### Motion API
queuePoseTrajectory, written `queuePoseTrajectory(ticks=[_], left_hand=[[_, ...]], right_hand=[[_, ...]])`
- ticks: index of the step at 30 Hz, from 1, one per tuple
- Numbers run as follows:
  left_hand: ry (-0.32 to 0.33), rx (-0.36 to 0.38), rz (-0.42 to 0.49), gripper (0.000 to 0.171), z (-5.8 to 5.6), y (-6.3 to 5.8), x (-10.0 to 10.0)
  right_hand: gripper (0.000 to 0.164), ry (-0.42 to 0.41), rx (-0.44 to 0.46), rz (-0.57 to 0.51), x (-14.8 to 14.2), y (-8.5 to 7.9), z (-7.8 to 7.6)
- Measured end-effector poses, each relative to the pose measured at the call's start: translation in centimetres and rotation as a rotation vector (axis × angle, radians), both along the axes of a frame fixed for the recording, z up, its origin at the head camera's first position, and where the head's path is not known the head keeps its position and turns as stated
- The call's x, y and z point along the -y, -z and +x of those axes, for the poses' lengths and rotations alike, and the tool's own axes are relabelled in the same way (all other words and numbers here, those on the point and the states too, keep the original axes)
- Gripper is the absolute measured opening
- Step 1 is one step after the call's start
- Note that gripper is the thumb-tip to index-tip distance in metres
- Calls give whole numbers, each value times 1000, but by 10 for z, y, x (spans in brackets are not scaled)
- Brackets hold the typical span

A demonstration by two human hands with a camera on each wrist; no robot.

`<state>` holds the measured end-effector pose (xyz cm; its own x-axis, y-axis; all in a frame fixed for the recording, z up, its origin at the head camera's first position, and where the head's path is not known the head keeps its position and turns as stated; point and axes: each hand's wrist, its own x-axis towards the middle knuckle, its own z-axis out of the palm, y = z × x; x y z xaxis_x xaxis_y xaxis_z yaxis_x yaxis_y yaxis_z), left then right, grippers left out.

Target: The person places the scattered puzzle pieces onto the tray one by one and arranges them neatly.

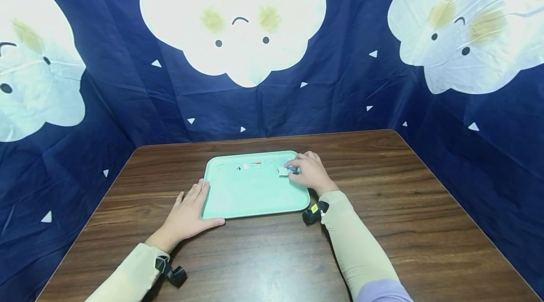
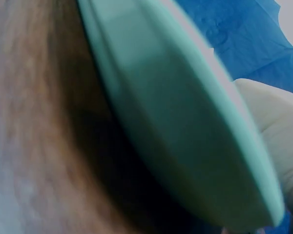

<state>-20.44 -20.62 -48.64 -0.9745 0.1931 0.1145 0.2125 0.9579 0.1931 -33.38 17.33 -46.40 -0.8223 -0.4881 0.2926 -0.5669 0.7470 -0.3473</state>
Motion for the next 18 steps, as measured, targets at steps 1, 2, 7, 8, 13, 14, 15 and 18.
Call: queuePoseTrajectory(ticks=[1,2,7,8,13,14,15,18], left_hand=[[0,-2,0,134,0,0,0],[0,-2,1,134,0,0,0],[0,-2,3,134,0,0,-1],[0,-1,3,134,0,0,-1],[-1,2,4,134,0,0,-1],[0,2,3,134,0,-1,-1],[0,3,5,134,0,-1,-1],[-1,2,5,134,0,-1,-1]], right_hand=[[29,-4,-1,-4,0,0,0],[29,-7,-3,-7,1,1,0],[28,-13,-16,-15,2,3,0],[28,-14,-16,-16,3,3,0],[29,-19,-21,-18,3,5,0],[29,-19,-23,-18,3,5,0],[30,-21,-25,-19,3,5,-1],[30,-26,-27,-25,4,6,-1]])
